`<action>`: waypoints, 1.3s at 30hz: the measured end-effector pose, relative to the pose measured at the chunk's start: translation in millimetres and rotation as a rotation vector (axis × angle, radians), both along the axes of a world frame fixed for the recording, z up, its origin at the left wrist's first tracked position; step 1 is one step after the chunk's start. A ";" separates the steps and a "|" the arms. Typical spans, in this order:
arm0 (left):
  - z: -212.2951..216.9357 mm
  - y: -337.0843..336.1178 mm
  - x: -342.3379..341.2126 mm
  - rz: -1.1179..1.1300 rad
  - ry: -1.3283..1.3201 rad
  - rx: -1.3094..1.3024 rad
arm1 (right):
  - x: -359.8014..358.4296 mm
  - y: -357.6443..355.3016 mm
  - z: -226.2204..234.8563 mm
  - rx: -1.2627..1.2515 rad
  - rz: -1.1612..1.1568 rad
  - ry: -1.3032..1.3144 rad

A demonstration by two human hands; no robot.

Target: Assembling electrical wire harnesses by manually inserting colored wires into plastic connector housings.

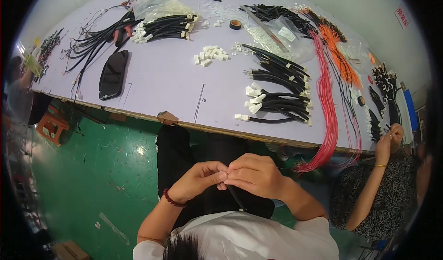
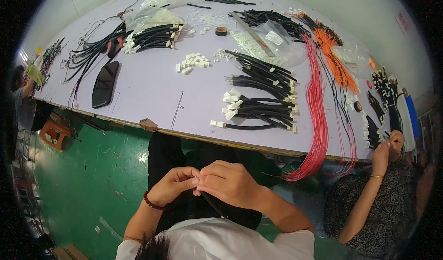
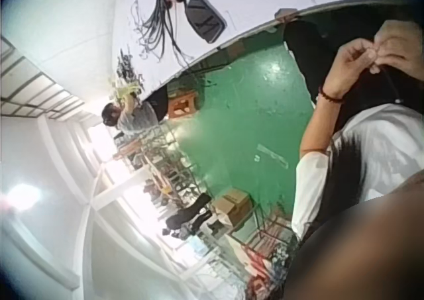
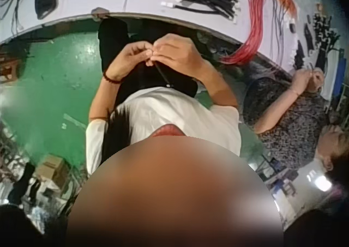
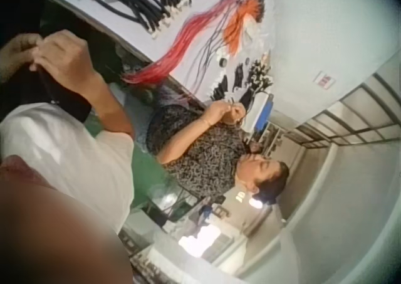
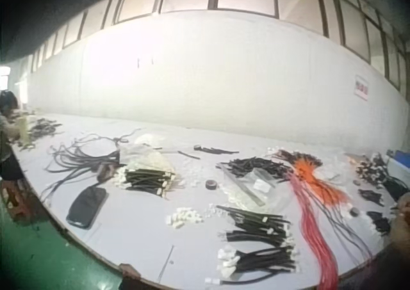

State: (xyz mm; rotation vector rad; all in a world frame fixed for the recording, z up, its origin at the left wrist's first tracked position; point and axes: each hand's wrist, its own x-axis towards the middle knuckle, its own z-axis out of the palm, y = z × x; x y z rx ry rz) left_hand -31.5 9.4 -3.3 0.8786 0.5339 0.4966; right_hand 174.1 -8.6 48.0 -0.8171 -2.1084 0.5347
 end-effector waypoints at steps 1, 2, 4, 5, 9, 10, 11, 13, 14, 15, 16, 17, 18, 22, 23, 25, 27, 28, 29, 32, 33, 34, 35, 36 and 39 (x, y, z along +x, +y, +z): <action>-0.6 0.6 -0.7 -0.016 -0.011 0.009 | 0.4 -1.0 -0.1 -0.010 0.009 0.004; -1.2 1.3 -1.3 -0.033 -0.022 0.018 | 0.9 -1.8 -0.4 -0.036 0.009 -0.011; -1.9 2.6 -3.2 -0.028 -0.008 0.026 | 2.4 -2.1 -2.0 -0.038 0.016 0.001; -2.5 3.0 -3.9 -0.014 0.014 0.030 | 3.2 -1.8 -3.3 -0.073 0.008 -0.013; -5.2 2.9 -5.0 -0.036 0.047 0.074 | 3.9 -1.7 -8.6 -0.035 0.046 -0.005; -5.9 2.4 -4.9 -0.030 0.050 0.076 | 3.6 -1.5 -9.4 -0.028 0.047 -0.014; -6.6 1.7 -4.8 -0.022 0.053 0.079 | 3.3 -1.3 -9.9 -0.026 0.041 -0.020; -7.8 0.2 -4.6 -0.023 0.053 0.064 | 3.1 -1.1 -9.6 -0.043 0.060 -0.042; -8.3 -0.5 -4.6 -0.019 0.067 0.044 | 2.9 -0.8 -9.1 -0.072 0.061 -0.064; -8.8 -1.3 -4.7 -0.024 0.053 0.051 | 2.2 -0.4 -8.8 -0.063 0.071 -0.061; -9.2 -2.2 -4.8 -0.022 0.060 0.030 | 1.4 0.1 -8.7 -0.074 0.063 -0.048; -9.8 -3.2 -4.7 -0.021 0.068 0.010 | 0.8 0.2 -8.5 -0.085 0.056 -0.035; -10.5 -3.9 -4.3 -0.022 0.067 0.010 | 0.4 0.4 -8.6 -0.085 0.055 -0.036; -14.7 -9.0 0.1 0.049 0.034 0.020 | -0.3 1.2 -11.2 -0.103 0.038 -0.025; -15.8 -11.2 1.9 0.097 0.022 0.003 | -0.5 1.5 -12.3 -0.098 0.024 -0.020; -17.1 -15.3 4.8 0.142 0.004 -0.031 | -1.3 2.2 -14.4 -0.068 0.009 -0.027; -17.1 -16.9 6.2 0.186 -0.013 -0.068 | -2.1 2.5 -16.4 -0.042 -0.007 -0.035; -16.8 -16.5 6.3 0.201 -0.018 -0.078 | -2.4 2.7 -17.4 -0.013 -0.020 -0.041; -16.4 -16.1 6.2 0.223 -0.013 -0.103 | -2.6 3.0 -18.5 0.011 -0.038 -0.051; -14.9 -12.5 4.6 0.221 0.053 -0.093 | -2.0 5.6 -23.7 -0.016 -0.075 0.032; -14.6 -11.5 4.2 0.227 0.046 -0.050 | -1.5 6.2 -25.8 -0.041 -0.087 0.072; -14.2 -11.2 3.9 0.228 0.025 0.000 | -0.3 5.1 -26.9 -0.099 -0.110 0.077; -13.9 -10.1 3.2 0.218 0.035 0.033 | 0.8 4.7 -28.1 -0.092 -0.111 0.075; -13.2 -10.0 2.6 0.206 0.046 0.066 | 1.2 3.8 -29.0 -0.105 -0.131 0.075; -10.5 -11.2 3.5 0.231 -0.026 -0.053 | 1.9 0.1 -28.3 -0.042 -0.169 0.039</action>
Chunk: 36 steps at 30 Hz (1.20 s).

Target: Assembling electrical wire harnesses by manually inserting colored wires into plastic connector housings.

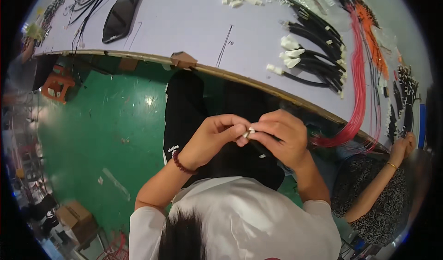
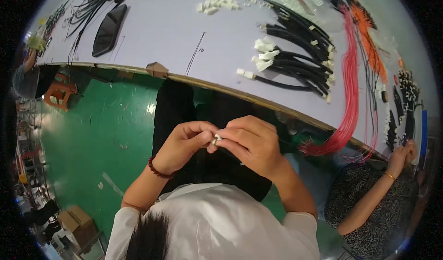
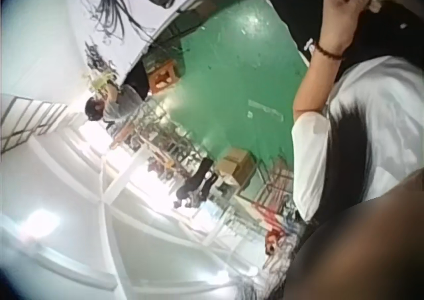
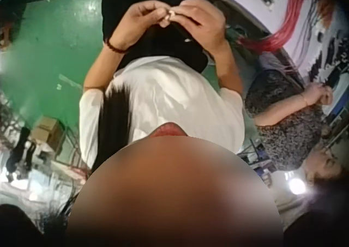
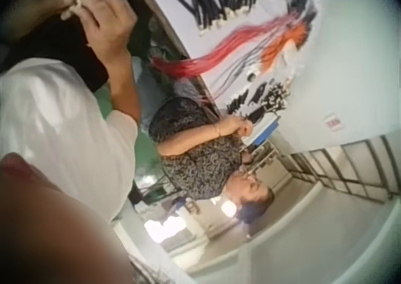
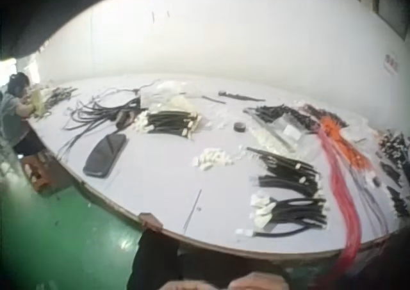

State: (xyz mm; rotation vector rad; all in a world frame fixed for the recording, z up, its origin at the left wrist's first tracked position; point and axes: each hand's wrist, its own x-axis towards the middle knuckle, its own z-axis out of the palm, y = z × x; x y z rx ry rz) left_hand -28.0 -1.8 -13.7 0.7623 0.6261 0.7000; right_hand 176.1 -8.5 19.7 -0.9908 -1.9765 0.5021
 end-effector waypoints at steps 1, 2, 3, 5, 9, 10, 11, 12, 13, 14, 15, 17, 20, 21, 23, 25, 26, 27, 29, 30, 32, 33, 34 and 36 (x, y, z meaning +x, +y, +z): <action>1.2 -0.7 0.4 -0.009 0.016 -0.009 | -0.3 -1.6 0.8 0.012 0.016 0.019; 2.2 -1.0 1.7 0.006 0.005 -0.057 | -0.1 -3.6 2.1 0.003 -0.018 0.032; 3.0 -1.0 2.9 0.026 -0.024 -0.101 | 0.4 -4.6 3.2 -0.013 -0.061 0.046; 4.1 -0.8 3.6 0.042 -0.040 -0.124 | -1.5 -4.1 2.3 0.019 -0.045 0.062; 4.0 -3.2 2.0 0.149 -0.034 -0.180 | -4.3 -5.6 0.8 0.096 -0.061 0.009; 3.6 -4.0 1.5 0.148 -0.033 -0.182 | -4.9 -6.7 0.9 0.116 -0.100 -0.024; 3.1 -4.8 1.3 0.150 -0.038 -0.170 | -5.5 -8.0 1.2 0.120 -0.094 -0.023; 2.7 -5.7 1.2 0.153 -0.044 -0.158 | -6.0 -9.4 1.9 0.140 -0.109 -0.040; 2.8 -6.4 1.2 0.153 -0.043 -0.159 | -6.2 -10.5 2.6 0.148 -0.131 -0.064; 3.3 -7.1 1.3 0.168 -0.055 -0.155 | -6.2 -11.0 3.4 0.158 -0.123 -0.058; 4.3 -7.5 1.4 0.183 -0.066 -0.150 | -6.4 -11.5 4.2 0.168 -0.130 -0.072; 8.1 -8.0 0.8 0.180 -0.011 -0.106 | -7.0 -13.2 6.0 0.177 -0.137 -0.087; 14.6 -8.5 0.1 0.170 0.047 -0.057 | -7.4 -15.4 6.6 0.187 -0.154 -0.112; 16.0 -8.6 0.0 0.167 0.041 -0.047 | -7.7 -16.1 6.0 0.202 -0.147 -0.104; 17.1 -7.8 0.5 0.153 0.056 -0.061 | -7.9 -17.2 3.7 0.213 -0.140 -0.097; 16.7 -7.9 1.3 0.145 0.058 -0.065 | -6.7 -16.0 0.0 0.156 -0.118 -0.057; 16.3 -8.2 1.8 0.149 0.064 -0.069 | -6.0 -16.2 -1.3 0.167 -0.109 -0.055; 15.9 -8.6 2.4 0.159 0.067 -0.074 | -5.4 -16.6 -2.6 0.133 -0.104 -0.045; 15.3 -9.5 4.0 0.156 0.084 -0.058 | -3.8 -17.2 -4.4 0.100 -0.097 -0.037; 14.9 -9.5 4.9 0.152 0.113 -0.048 | -2.9 -17.4 -5.0 0.103 -0.091 -0.034; 14.3 -9.0 6.1 0.158 0.104 -0.031 | -2.6 -18.1 -6.1 0.100 -0.083 -0.034; 13.8 -8.6 6.5 0.163 0.112 -0.014 | -2.8 -18.2 -6.9 0.170 -0.089 -0.072; 13.6 -8.4 6.5 0.158 0.111 -0.015 | -2.8 -17.3 -7.5 0.231 -0.102 -0.113; 12.8 -8.0 5.8 0.138 0.147 0.009 | -2.6 -15.7 -8.8 0.236 -0.079 -0.108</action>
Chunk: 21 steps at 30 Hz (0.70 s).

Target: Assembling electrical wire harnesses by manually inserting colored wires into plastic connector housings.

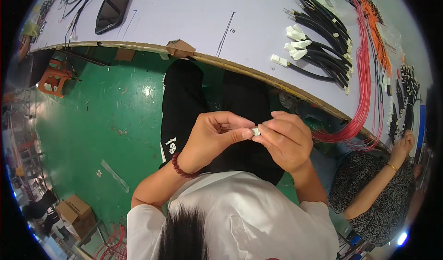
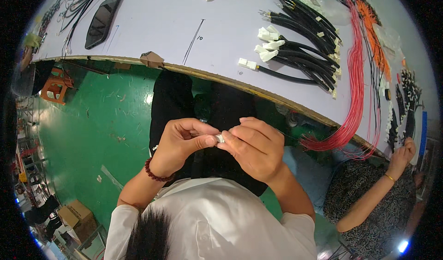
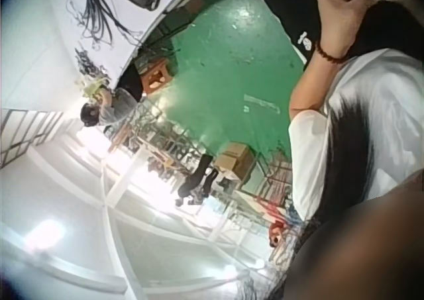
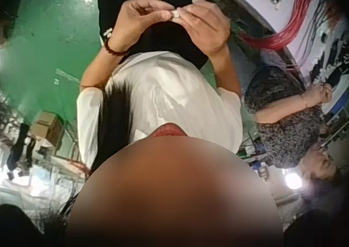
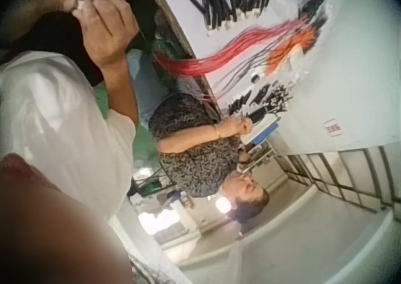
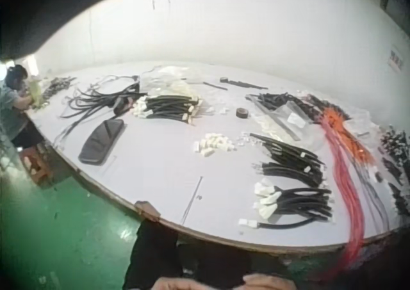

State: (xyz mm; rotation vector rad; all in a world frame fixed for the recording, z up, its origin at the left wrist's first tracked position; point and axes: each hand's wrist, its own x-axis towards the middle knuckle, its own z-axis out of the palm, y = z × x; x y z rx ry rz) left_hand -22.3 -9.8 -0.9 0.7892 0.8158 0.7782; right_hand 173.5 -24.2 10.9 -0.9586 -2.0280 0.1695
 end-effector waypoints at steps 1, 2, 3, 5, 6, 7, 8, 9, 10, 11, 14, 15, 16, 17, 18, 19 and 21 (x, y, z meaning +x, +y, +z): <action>-0.3 0.1 -0.7 -0.006 -0.003 0.000 | 0.0 0.8 -0.7 -0.016 0.010 -0.002; -1.1 0.7 -1.2 -0.016 -0.004 0.013 | 0.6 2.0 -1.3 -0.006 0.017 0.002; -1.4 0.8 -1.3 -0.020 -0.025 0.038 | 1.3 3.3 -1.8 -0.022 0.026 0.016; -1.5 1.7 -1.1 -0.042 0.006 0.019 | 1.1 3.8 -2.6 -0.037 0.029 0.026; -1.1 3.3 -0.4 -0.045 0.023 0.015 | -0.9 4.6 -3.5 -0.134 0.055 0.111; -0.1 4.5 0.9 -0.076 0.006 0.041 | -1.2 5.9 -3.0 -0.211 0.065 0.208; 2.5 3.4 3.7 -0.022 -0.022 0.007 | -1.1 3.1 0.7 -0.378 0.063 0.267; 5.1 3.5 6.8 0.030 -0.053 -0.029 | -3.5 4.0 2.4 -0.386 0.058 0.326; 7.2 6.2 7.9 0.015 -0.068 -0.032 | -0.4 3.9 9.1 -0.433 0.047 0.282; 10.2 8.1 8.7 -0.007 -0.099 0.008 | 2.5 4.2 16.8 -0.469 0.031 0.288; 19.0 15.3 6.3 0.022 -0.147 0.146 | 31.2 20.0 50.5 -0.335 -0.047 0.006; 20.9 19.6 3.3 0.020 -0.164 0.175 | 45.9 24.9 66.6 -0.407 -0.143 -0.163; 22.8 23.9 -1.1 0.019 -0.136 0.179 | 57.6 34.9 77.6 -0.326 -0.188 -0.223; 23.8 27.4 -4.4 0.033 -0.101 0.166 | 65.7 47.5 83.6 -0.209 -0.193 -0.179; 23.9 29.6 -4.8 0.034 -0.085 0.175 | 72.9 60.5 87.6 -0.155 -0.162 -0.153; 23.7 30.5 -4.6 0.027 -0.095 0.210 | 78.0 71.3 89.2 -0.166 -0.174 -0.142; 22.6 31.1 -1.5 0.015 -0.080 0.171 | 75.6 92.6 77.3 -0.057 -0.110 -0.213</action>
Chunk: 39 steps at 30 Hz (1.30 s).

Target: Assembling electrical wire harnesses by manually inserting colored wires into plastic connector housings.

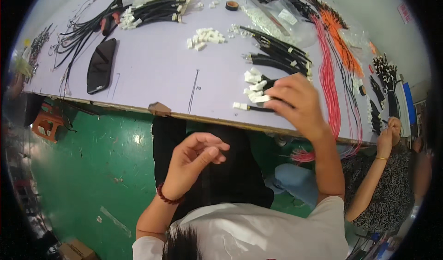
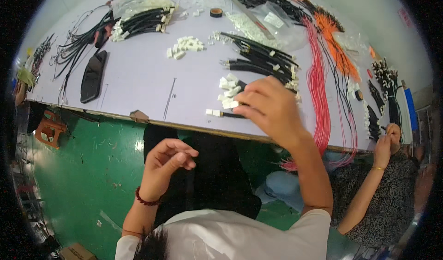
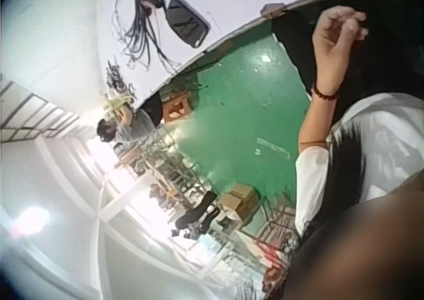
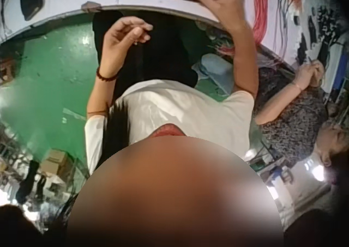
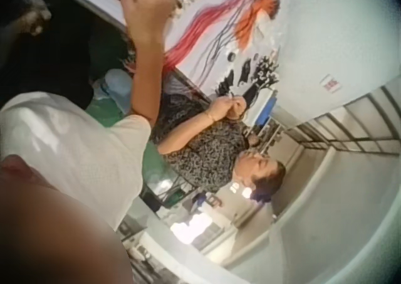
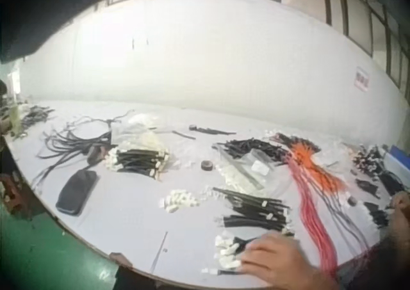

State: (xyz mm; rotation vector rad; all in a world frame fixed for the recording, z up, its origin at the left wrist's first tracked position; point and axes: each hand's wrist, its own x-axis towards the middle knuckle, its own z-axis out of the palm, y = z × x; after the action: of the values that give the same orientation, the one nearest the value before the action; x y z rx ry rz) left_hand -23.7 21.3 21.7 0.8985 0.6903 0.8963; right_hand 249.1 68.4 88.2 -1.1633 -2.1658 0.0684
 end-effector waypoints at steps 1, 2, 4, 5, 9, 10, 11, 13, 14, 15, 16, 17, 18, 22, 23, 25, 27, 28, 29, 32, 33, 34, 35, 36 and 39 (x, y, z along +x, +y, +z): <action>-0.7 0.8 1.5 -0.019 -0.012 0.005 | -2.9 9.7 -7.4 0.068 0.038 -0.069; -0.8 1.8 1.6 -0.038 -0.006 -0.003 | -5.9 15.2 -14.5 0.111 0.026 -0.123; -0.6 4.4 -0.2 -0.048 0.000 -0.008 | -6.3 16.9 -22.4 0.148 -0.019 -0.112; -0.5 7.5 -2.3 -0.042 -0.003 0.000 | -4.8 17.4 -23.6 0.133 -0.017 -0.129; 4.2 20.2 -10.8 -0.058 0.044 0.025 | -0.5 17.8 -18.9 0.163 0.025 -0.095; 6.0 24.7 -11.4 -0.065 0.045 0.042 | 0.6 18.7 -16.1 0.151 0.025 -0.122; 8.2 29.3 -11.4 -0.079 0.038 0.060 | 1.9 19.4 -13.1 0.166 0.043 -0.114; 13.7 37.5 -9.5 -0.086 0.052 0.085 | 4.9 21.4 -7.6 0.170 0.041 -0.154; 17.0 42.2 -8.3 -0.096 0.066 0.109 | 7.3 25.7 -5.0 0.179 0.056 -0.150; 20.5 47.8 -7.4 -0.095 0.063 0.107 | 10.8 32.5 -2.5 0.197 0.012 -0.152; 23.9 53.9 -6.7 -0.119 0.092 0.143 | 14.2 39.6 -0.9 0.223 -0.036 -0.142; 27.4 59.2 -5.6 -0.141 0.135 0.165 | 18.0 47.4 0.5 0.114 -0.108 -0.131; 30.6 63.8 -4.3 -0.149 0.124 0.178 | 21.1 58.0 0.7 0.127 -0.097 -0.128; 38.1 71.7 -1.2 -0.159 0.176 0.221 | 26.0 85.9 -4.5 -0.035 -0.138 -0.310; 37.9 70.6 -0.5 -0.178 0.161 0.228 | 26.0 88.7 -5.7 -0.097 -0.144 -0.355; 35.4 67.9 -0.9 -0.217 0.150 0.222 | 26.3 90.2 -5.2 -0.061 -0.116 -0.362; 31.4 64.7 -2.3 -0.216 0.144 0.195 | 24.2 86.6 -1.4 -0.018 -0.099 -0.364; 29.4 63.2 -2.8 -0.217 0.138 0.170 | 23.0 82.9 2.7 0.049 -0.094 -0.346; 27.6 61.4 -2.8 -0.218 0.134 0.171 | 20.9 78.7 7.8 0.104 -0.102 -0.325; 25.5 54.4 -1.4 -0.171 0.108 0.163 | 7.7 50.0 22.9 0.205 -0.079 -0.256; 25.4 52.6 0.1 -0.142 0.077 0.145 | 1.3 39.3 27.2 0.221 -0.060 -0.256; 25.4 50.7 1.9 -0.105 0.047 0.112 | -5.5 27.9 30.7 0.265 -0.020 -0.241; 25.4 48.6 3.9 -0.102 0.046 0.122 | -12.7 16.7 32.6 0.284 0.005 -0.231; 25.1 46.4 6.2 -0.080 0.020 0.128 | -20.0 5.5 33.1 0.302 0.031 -0.222; 22.9 36.9 10.8 -0.048 -0.052 0.129 | -40.8 -21.2 25.8 0.254 0.094 -0.107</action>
State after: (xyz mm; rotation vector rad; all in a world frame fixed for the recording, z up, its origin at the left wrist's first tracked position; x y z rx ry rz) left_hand -12.9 58.2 44.6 0.9989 0.5688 0.9258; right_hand 208.2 47.3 114.0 -0.9393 -2.2443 -0.2264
